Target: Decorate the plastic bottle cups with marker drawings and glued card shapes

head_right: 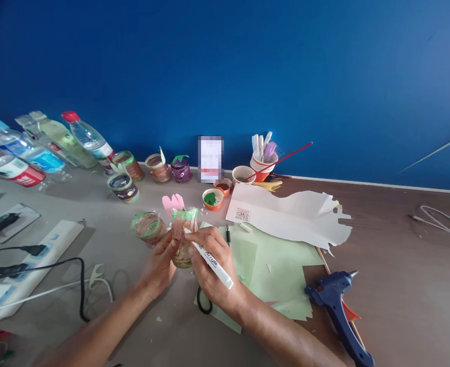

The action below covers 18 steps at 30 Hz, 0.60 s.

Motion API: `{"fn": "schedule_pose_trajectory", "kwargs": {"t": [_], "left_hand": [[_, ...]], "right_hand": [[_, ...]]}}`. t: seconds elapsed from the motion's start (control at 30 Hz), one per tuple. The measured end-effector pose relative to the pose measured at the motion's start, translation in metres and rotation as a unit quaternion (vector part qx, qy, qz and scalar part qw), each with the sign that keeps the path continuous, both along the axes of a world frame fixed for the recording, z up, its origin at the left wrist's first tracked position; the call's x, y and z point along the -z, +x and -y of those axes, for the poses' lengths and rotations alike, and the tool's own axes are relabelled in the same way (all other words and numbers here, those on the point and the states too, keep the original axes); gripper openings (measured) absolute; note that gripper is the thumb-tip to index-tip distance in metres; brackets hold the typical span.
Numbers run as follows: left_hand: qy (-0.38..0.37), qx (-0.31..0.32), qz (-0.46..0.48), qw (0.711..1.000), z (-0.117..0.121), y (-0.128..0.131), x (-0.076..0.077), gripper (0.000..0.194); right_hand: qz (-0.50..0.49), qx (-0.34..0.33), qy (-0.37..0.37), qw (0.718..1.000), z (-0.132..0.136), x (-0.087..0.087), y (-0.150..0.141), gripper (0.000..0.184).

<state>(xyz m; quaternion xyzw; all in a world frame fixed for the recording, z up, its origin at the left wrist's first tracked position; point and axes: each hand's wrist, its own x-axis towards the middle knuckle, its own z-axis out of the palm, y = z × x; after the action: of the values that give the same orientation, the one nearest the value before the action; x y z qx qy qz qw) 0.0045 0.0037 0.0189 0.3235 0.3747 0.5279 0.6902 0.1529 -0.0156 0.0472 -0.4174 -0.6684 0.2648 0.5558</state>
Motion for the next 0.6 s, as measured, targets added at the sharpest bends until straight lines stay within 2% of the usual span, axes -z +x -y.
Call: {"fn": "schedule_pose_trajectory", "kwargs": {"t": [0.3,0.6], "left_hand": [[0.008,0.004,-0.003,1.000,-0.0002,0.0002,0.0017,0.047],[0.009,0.008,0.004,1.000,0.0002,-0.0006,0.0043,0.045]], "right_hand": [[-0.006,0.023,0.006,1.000,-0.0009,0.0033,-0.0004,0.023],[-0.020,0.045,-0.060,0.997,0.0005,0.0025,-0.0002,0.019]]}}
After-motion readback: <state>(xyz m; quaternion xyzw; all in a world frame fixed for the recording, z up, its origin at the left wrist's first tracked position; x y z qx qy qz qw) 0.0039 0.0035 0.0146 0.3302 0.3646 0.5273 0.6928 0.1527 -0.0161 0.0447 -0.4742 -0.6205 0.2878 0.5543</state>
